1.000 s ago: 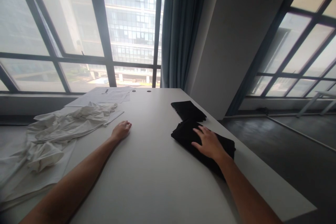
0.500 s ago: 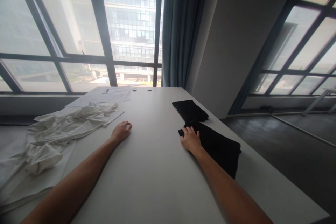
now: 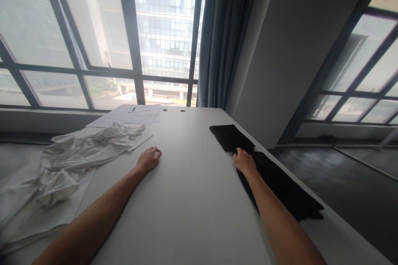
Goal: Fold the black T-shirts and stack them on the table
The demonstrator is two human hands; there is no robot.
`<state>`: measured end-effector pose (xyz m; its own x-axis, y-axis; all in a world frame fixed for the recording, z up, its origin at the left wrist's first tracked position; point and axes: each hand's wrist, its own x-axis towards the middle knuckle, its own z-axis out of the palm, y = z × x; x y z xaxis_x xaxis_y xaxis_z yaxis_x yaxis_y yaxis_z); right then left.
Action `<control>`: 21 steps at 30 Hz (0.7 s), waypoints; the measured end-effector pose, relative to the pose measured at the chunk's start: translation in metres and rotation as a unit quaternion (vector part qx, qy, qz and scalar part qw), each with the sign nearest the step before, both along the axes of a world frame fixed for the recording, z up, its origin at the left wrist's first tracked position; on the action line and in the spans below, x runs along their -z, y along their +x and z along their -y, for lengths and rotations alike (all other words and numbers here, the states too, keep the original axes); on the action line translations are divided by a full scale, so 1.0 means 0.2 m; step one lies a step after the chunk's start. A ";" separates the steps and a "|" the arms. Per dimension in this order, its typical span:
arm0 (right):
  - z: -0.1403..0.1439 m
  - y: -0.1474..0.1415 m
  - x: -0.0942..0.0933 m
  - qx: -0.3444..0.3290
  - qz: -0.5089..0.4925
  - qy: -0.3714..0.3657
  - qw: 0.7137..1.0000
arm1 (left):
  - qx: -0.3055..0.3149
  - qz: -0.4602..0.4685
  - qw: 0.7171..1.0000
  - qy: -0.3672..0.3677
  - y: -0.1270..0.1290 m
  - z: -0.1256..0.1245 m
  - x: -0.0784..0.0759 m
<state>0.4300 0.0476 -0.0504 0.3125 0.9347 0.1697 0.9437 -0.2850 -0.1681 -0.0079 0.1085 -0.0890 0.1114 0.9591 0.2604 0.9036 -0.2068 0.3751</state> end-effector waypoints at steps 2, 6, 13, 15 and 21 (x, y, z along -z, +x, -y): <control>-0.03 -0.04 0.01 -0.031 0.009 0.008 0.999 | 0.002 -0.002 1.000 -0.002 0.00 0.00 0.00; -0.06 -0.12 0.07 -0.075 0.051 -0.038 0.995 | 0.005 -0.008 1.000 -0.002 -0.01 -0.01 0.01; -0.09 -0.18 0.14 -0.068 0.084 -0.035 0.994 | 0.007 -0.009 1.000 0.012 -0.01 -0.02 0.04; -0.10 -0.22 0.14 -0.067 0.110 -0.021 0.992 | 0.005 -0.010 1.000 0.010 -0.01 -0.02 0.04; -0.29 -0.57 0.12 -0.182 0.063 -0.004 0.981 | 0.000 0.005 1.000 0.016 0.01 0.00 0.04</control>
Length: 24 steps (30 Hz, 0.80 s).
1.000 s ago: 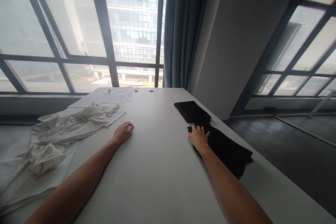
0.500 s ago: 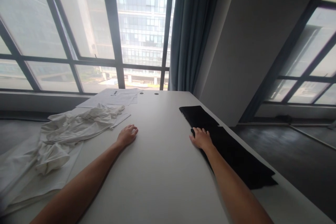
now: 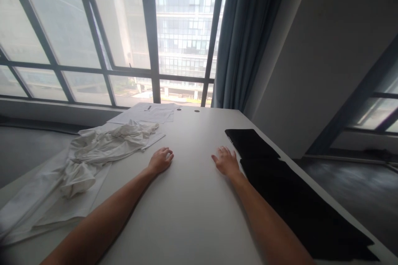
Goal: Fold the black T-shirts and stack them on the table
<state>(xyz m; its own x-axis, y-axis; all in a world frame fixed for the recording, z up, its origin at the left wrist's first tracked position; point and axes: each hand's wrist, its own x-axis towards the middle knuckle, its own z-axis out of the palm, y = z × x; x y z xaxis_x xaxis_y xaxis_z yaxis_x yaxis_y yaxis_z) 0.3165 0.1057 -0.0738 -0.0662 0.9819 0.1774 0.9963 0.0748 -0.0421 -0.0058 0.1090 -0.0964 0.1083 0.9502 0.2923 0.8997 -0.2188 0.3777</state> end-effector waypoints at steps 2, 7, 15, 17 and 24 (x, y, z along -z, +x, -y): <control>-0.09 -0.14 0.00 -0.023 -0.031 -0.044 0.998 | 0.007 0.006 1.000 -0.005 -0.01 0.00 -0.01; -0.21 -0.30 0.05 -0.031 -0.087 -0.037 0.995 | -0.088 -0.031 0.994 0.048 -0.18 -0.07 -0.08; -0.21 -0.24 0.12 -0.051 -0.153 0.011 0.987 | -0.315 -0.058 0.947 0.018 -0.61 -0.22 -0.12; -0.21 -0.24 0.12 -0.053 -0.156 0.011 0.986 | -0.307 -0.034 0.951 -0.005 -0.66 -0.23 -0.12; -0.19 -0.27 0.11 -0.070 -0.194 0.046 0.977 | -0.226 0.200 0.951 0.063 -0.41 -0.23 -0.14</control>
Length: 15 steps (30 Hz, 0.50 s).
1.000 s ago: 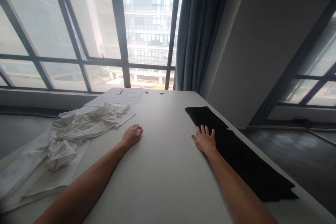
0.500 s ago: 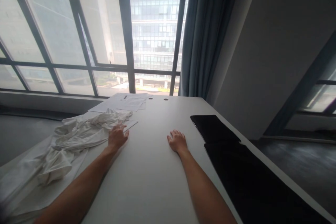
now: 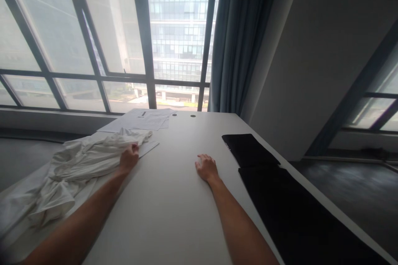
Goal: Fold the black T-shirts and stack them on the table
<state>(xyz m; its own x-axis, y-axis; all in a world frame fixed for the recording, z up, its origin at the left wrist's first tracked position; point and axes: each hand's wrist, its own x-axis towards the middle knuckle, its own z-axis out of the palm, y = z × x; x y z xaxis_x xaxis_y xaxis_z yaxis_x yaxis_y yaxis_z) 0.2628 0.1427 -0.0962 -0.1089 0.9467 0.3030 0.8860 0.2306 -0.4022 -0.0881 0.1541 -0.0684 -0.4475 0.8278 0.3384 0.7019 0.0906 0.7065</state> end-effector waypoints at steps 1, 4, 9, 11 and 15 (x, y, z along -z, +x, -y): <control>0.01 -0.02 -0.01 -0.004 -0.007 0.006 1.000 | 0.050 0.026 0.998 0.023 0.09 0.01 0.01; 0.06 -0.08 -0.02 -0.030 -0.020 0.022 0.999 | 0.251 0.082 0.961 0.080 0.37 0.09 0.04; 0.12 -0.13 -0.05 -0.104 -0.015 0.066 0.992 | 0.519 0.063 0.850 0.063 0.66 0.31 0.03; 0.13 -0.12 -0.07 -0.107 -0.004 0.068 0.992 | 0.562 0.056 0.823 0.057 0.68 0.36 -0.01; 0.10 -0.05 -0.10 -0.051 -0.016 0.065 0.996 | 0.483 -0.042 0.873 0.045 0.61 0.35 -0.08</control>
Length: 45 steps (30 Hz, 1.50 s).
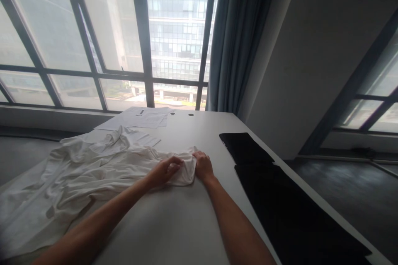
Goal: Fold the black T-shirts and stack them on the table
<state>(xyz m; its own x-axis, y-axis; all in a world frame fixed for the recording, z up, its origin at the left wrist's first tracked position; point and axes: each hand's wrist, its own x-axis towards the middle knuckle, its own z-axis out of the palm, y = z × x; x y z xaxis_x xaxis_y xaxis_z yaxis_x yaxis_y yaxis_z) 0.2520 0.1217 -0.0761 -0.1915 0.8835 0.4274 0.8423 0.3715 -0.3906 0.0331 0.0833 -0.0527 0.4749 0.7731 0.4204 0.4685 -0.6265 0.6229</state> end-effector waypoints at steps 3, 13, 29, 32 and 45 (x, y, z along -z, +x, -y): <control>-0.03 0.08 -0.01 0.063 -0.030 0.026 0.997 | -0.170 -0.129 0.977 0.011 -0.11 -0.08 -0.01; -0.25 0.47 0.14 0.330 -0.397 0.112 0.849 | -0.339 -0.328 0.873 -0.124 -0.42 -0.18 -0.04; -0.10 0.22 0.04 0.052 0.015 -0.052 0.997 | -0.180 -0.223 0.954 -0.089 -0.26 -0.10 -0.14; -0.07 0.18 0.00 0.037 0.001 -0.092 0.995 | -0.231 -0.173 0.957 0.003 -0.22 -0.14 -0.01; -0.10 0.23 -0.04 0.144 -0.192 0.115 0.964 | -0.310 -0.104 0.942 0.078 -0.36 -0.21 -0.07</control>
